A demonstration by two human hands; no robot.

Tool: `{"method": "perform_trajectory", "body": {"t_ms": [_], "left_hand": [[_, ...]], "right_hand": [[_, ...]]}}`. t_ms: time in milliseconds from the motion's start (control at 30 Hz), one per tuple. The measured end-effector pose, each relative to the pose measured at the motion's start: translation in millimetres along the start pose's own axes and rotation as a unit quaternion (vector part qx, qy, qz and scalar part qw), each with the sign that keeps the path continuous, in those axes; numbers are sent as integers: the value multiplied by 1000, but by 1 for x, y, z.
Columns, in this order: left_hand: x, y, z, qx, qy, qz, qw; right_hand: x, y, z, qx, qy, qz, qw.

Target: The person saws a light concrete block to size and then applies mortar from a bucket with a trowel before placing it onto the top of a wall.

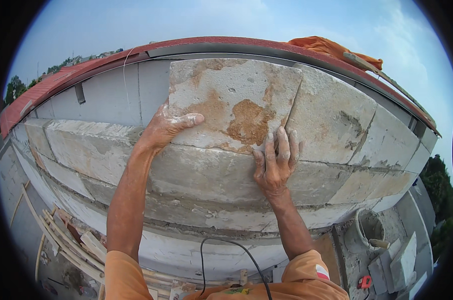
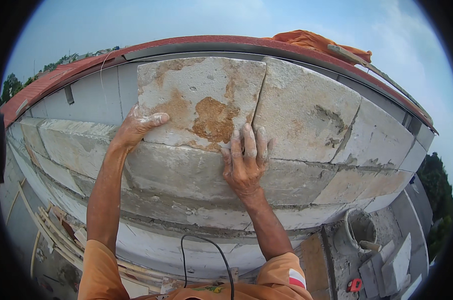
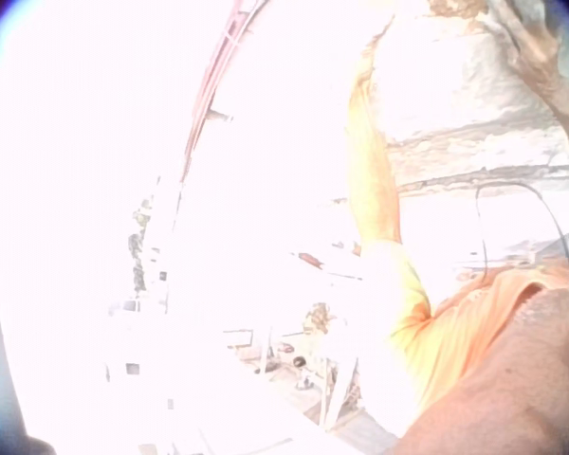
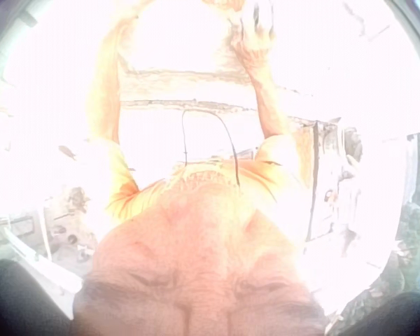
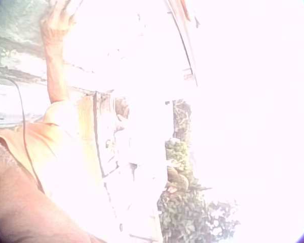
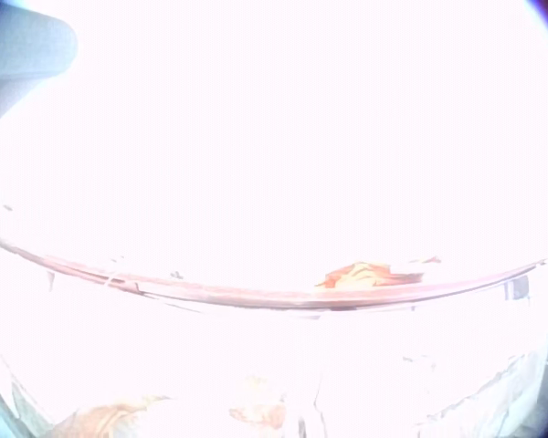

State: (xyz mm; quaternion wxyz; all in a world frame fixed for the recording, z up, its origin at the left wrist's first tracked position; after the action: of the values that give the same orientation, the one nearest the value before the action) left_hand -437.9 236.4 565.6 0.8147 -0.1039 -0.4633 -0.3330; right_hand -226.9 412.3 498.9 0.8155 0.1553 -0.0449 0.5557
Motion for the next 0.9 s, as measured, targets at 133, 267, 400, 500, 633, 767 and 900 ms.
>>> {"method": "perform_trajectory", "body": {"t_ms": [133, 267, 400, 500, 633, 767, 900], "left_hand": [[0, 4, -4, 13, -11, 29, 999], [-1, -2, 1, 7, 7, 38, 999], [0, 2, -3, 13, -2, 49, 999], [1, 2, -4, 14, 6, 52, 999], [-6, -4, -5, 35, 10, 78, 996], [-9, -9, -11, 90, 9, 127, 988], [-10, -13, -5, 72, -12, 139, 988]], "right_hand": [[3, 1, -1, 3, -3, 6, 1000], [1, 6, -1, 14, 5, 23, 1000], [1, 4, -1, 12, 8, 19, 1000], [0, 2, 0, -1, 9, 8, 1000], [-1, 0, -1, 21, 12, 43, 999], [2, -9, -7, 30, 17, 72, 997], [6, -18, -8, 2, 17, 75, 997]]}}
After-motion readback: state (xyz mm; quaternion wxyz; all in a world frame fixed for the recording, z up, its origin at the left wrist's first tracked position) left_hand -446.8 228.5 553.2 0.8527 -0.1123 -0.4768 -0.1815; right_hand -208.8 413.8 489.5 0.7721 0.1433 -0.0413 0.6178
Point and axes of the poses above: each hand's wrist, its own z-axis towards the middle knuckle, its own y-axis out of the palm, x = y × z, the point moved 3 cm from there along z, towards the middle knuckle, and after that the axes turned 15 degrees about x, right-handed, at the moved point
